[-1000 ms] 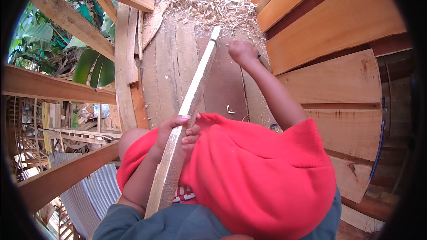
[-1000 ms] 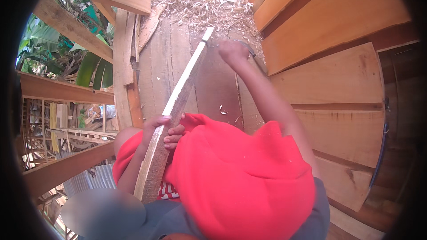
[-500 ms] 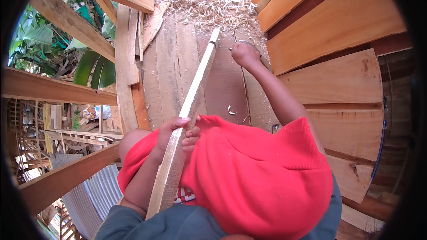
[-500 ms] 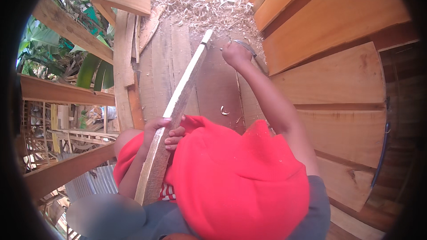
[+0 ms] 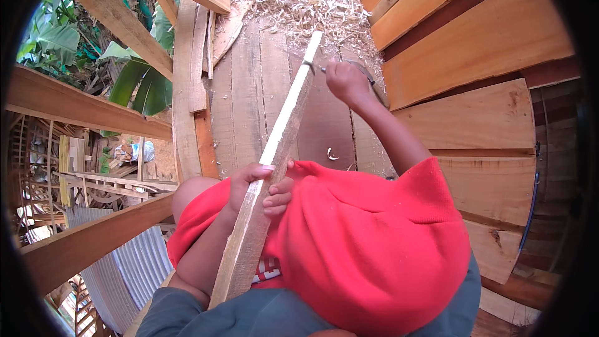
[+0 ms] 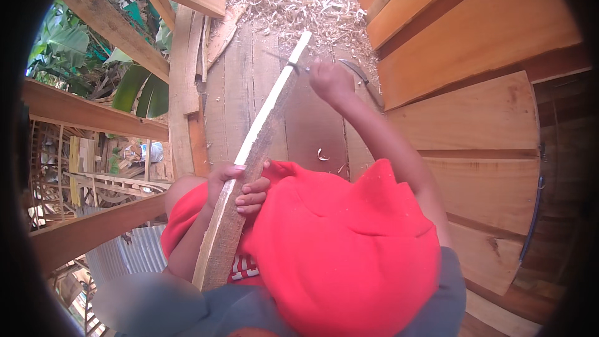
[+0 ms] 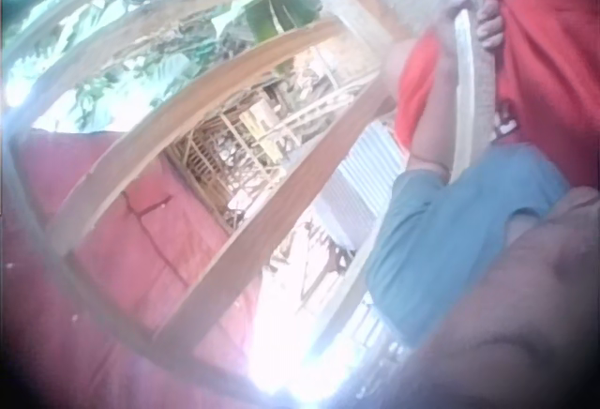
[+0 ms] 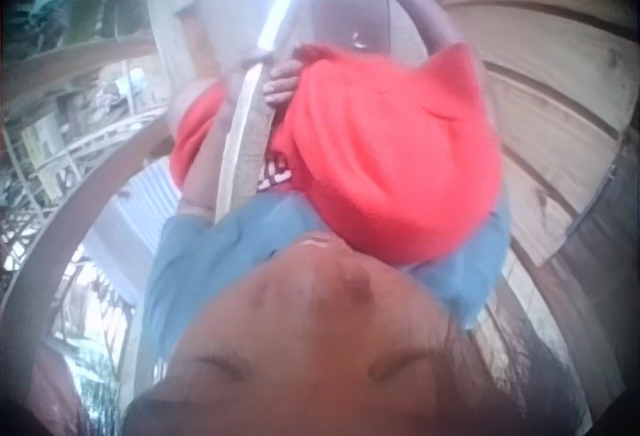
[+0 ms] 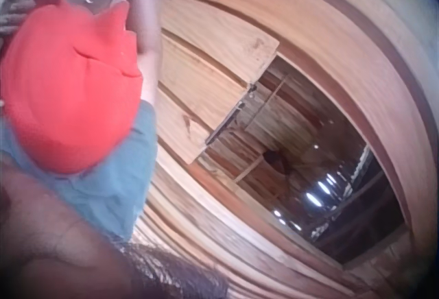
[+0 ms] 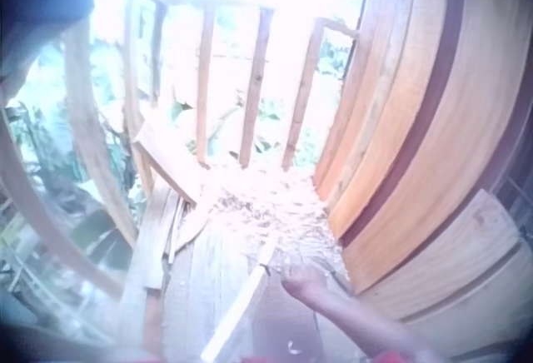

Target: The person uses a knife to shave and shape a long, thin wooden plank. They hold the plank vertically against their body, using their bare feet to secure it while they work with their hands.

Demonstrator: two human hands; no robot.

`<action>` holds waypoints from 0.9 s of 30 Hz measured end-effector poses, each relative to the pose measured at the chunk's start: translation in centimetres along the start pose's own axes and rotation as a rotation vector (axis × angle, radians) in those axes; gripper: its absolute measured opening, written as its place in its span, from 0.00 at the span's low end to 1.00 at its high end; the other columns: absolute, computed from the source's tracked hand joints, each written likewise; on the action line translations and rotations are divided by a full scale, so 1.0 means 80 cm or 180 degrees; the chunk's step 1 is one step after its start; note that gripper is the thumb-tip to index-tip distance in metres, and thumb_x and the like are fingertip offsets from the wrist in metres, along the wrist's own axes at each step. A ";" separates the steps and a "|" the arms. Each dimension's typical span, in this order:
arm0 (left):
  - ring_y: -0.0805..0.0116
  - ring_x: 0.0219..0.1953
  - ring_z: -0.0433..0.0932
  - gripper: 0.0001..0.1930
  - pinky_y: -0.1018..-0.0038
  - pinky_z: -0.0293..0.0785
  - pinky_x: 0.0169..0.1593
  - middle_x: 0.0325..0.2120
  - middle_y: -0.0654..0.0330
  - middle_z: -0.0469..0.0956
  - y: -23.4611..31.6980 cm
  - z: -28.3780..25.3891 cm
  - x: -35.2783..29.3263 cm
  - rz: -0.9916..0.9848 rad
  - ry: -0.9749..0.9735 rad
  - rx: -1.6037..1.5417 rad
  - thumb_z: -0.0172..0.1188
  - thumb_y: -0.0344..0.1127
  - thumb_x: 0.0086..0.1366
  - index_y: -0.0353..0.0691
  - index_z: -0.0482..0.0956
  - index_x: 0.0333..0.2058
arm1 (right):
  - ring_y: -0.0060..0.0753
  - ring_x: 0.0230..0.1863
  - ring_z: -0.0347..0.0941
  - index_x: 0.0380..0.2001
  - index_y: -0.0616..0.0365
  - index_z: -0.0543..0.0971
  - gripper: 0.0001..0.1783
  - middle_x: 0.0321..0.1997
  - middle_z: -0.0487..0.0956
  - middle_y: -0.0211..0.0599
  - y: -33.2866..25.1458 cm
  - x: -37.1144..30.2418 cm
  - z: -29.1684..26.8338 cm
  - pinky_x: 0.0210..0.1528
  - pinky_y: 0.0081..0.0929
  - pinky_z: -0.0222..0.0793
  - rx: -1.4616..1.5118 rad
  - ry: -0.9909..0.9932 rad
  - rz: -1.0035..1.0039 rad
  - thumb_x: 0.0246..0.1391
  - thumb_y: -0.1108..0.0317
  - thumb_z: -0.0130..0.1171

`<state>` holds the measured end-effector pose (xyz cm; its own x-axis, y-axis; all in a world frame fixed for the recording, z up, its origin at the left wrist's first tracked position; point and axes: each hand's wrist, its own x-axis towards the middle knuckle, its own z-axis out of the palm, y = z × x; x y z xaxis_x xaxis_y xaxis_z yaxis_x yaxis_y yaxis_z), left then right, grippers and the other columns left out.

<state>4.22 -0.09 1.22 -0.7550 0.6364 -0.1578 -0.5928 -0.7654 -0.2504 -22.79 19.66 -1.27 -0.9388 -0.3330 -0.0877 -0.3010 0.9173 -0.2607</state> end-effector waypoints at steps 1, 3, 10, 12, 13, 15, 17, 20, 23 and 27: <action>0.70 0.22 0.67 0.21 0.73 0.68 0.25 0.24 0.60 0.66 -0.001 -0.001 -0.002 -0.0006 -0.0067 -0.0019 0.50 0.40 0.66 0.37 0.68 0.55 | 0.68 0.39 0.80 0.35 0.64 0.84 0.32 0.35 0.83 0.61 -0.032 -0.028 -0.008 0.45 0.60 0.74 0.0031 -0.0248 -0.0210 0.67 0.51 0.35; 0.70 0.22 0.67 0.22 0.72 0.68 0.25 0.25 0.60 0.66 -0.009 -0.008 -0.003 -0.0003 -0.0218 -0.0164 0.50 0.40 0.66 0.37 0.66 0.56 | 0.68 0.38 0.80 0.34 0.64 0.84 0.32 0.35 0.83 0.61 -0.048 -0.039 -0.011 0.45 0.59 0.74 0.0026 -0.0359 -0.0427 0.67 0.51 0.35; 0.70 0.22 0.67 0.23 0.72 0.69 0.26 0.26 0.60 0.65 -0.017 -0.006 0.007 -0.0133 -0.0422 -0.0498 0.50 0.41 0.66 0.37 0.63 0.56 | 0.65 0.32 0.80 0.21 0.62 0.83 0.32 0.26 0.81 0.60 0.055 0.052 0.014 0.39 0.59 0.74 -0.0103 0.0869 -0.0215 0.66 0.51 0.39; 0.70 0.22 0.67 0.23 0.72 0.69 0.26 0.26 0.60 0.65 -0.021 -0.007 -0.003 -0.0074 -0.0461 -0.0494 0.51 0.41 0.66 0.37 0.62 0.56 | 0.64 0.34 0.80 0.23 0.62 0.83 0.32 0.28 0.82 0.59 0.001 0.026 0.004 0.40 0.57 0.75 -0.0229 0.0479 -0.0369 0.65 0.51 0.38; 0.70 0.22 0.67 0.24 0.72 0.69 0.26 0.26 0.59 0.65 -0.019 -0.007 -0.004 -0.0046 -0.0509 -0.0495 0.51 0.41 0.66 0.37 0.62 0.57 | 0.63 0.36 0.81 0.26 0.62 0.84 0.32 0.31 0.83 0.58 -0.032 0.008 -0.014 0.42 0.56 0.76 -0.0406 0.0082 -0.0520 0.65 0.50 0.37; 0.70 0.22 0.67 0.24 0.71 0.69 0.26 0.26 0.59 0.65 -0.020 0.003 -0.003 -0.0055 -0.0513 -0.0526 0.51 0.41 0.66 0.37 0.61 0.57 | 0.61 0.39 0.82 0.30 0.62 0.85 0.32 0.35 0.84 0.58 -0.022 0.006 -0.018 0.43 0.54 0.77 -0.0472 -0.0148 -0.0682 0.65 0.50 0.36; 0.70 0.22 0.67 0.24 0.71 0.70 0.27 0.26 0.59 0.65 -0.026 0.007 0.004 -0.0168 -0.0512 -0.0577 0.52 0.41 0.66 0.37 0.61 0.57 | 0.62 0.35 0.81 0.27 0.62 0.85 0.32 0.31 0.83 0.59 0.067 0.063 0.004 0.42 0.55 0.77 -0.0387 0.0385 -0.0412 0.65 0.50 0.37; 0.69 0.22 0.67 0.24 0.71 0.70 0.27 0.26 0.59 0.65 -0.024 0.005 0.009 -0.0162 -0.0531 -0.0600 0.51 0.41 0.66 0.37 0.61 0.57 | 0.62 0.31 0.81 0.25 0.62 0.85 0.31 0.27 0.82 0.60 0.071 0.071 0.009 0.42 0.56 0.77 -0.0281 0.0683 -0.0363 0.65 0.52 0.39; 0.69 0.22 0.67 0.24 0.71 0.71 0.27 0.26 0.59 0.65 -0.018 0.007 -0.004 -0.0048 -0.0532 -0.0560 0.51 0.41 0.66 0.37 0.60 0.57 | 0.61 0.31 0.82 0.22 0.64 0.84 0.32 0.26 0.82 0.59 -0.021 0.012 -0.016 0.41 0.53 0.78 -0.0174 0.0289 -0.0456 0.66 0.53 0.38; 0.69 0.23 0.68 0.25 0.71 0.71 0.26 0.27 0.59 0.66 -0.023 0.010 0.001 -0.0143 -0.0509 -0.0515 0.51 0.41 0.66 0.36 0.59 0.58 | 0.67 0.43 0.80 0.33 0.65 0.84 0.36 0.38 0.83 0.63 0.067 0.078 0.007 0.51 0.57 0.74 -0.0098 0.0490 0.0496 0.66 0.48 0.32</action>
<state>5.02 1.32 2.47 -0.7712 0.6365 0.0072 -0.5841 -0.7031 -0.4056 -30.13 22.36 -3.77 -0.9882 -0.1515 0.0239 -0.1530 0.9621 -0.2257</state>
